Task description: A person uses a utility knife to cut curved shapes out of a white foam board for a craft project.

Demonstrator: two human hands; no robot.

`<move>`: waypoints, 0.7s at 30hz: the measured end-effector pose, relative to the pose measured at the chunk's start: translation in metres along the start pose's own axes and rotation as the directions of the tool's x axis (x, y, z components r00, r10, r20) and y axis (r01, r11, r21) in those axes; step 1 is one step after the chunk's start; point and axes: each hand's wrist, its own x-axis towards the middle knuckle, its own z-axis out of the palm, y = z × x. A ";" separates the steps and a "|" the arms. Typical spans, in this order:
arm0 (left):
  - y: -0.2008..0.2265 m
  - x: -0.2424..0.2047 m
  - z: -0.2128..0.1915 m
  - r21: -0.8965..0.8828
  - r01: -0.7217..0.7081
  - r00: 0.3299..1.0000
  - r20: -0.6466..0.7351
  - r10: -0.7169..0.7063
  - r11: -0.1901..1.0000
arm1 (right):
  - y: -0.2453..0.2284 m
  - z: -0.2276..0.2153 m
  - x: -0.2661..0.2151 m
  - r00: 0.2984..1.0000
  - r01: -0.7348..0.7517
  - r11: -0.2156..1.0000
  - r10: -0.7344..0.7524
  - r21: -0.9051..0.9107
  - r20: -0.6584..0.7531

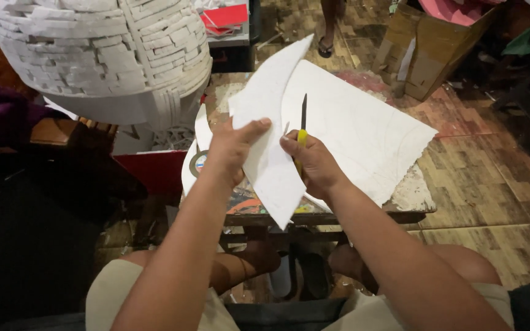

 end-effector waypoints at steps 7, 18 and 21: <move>-0.022 -0.031 0.011 -0.016 0.046 0.999 0.008 -0.046 0.999 | -0.018 0.005 -0.007 0.998 0.036 0.967 -0.048 -0.251 -0.043; -0.045 -0.061 0.004 0.153 -0.005 1.000 -0.001 0.005 0.988 | -0.058 -0.031 0.023 0.843 0.192 0.974 -0.228 -0.123 -0.487; -0.062 -0.048 -0.015 0.126 -0.011 0.984 -0.176 0.033 0.992 | -0.067 -0.080 0.036 0.779 0.242 0.970 -0.199 -0.007 -0.595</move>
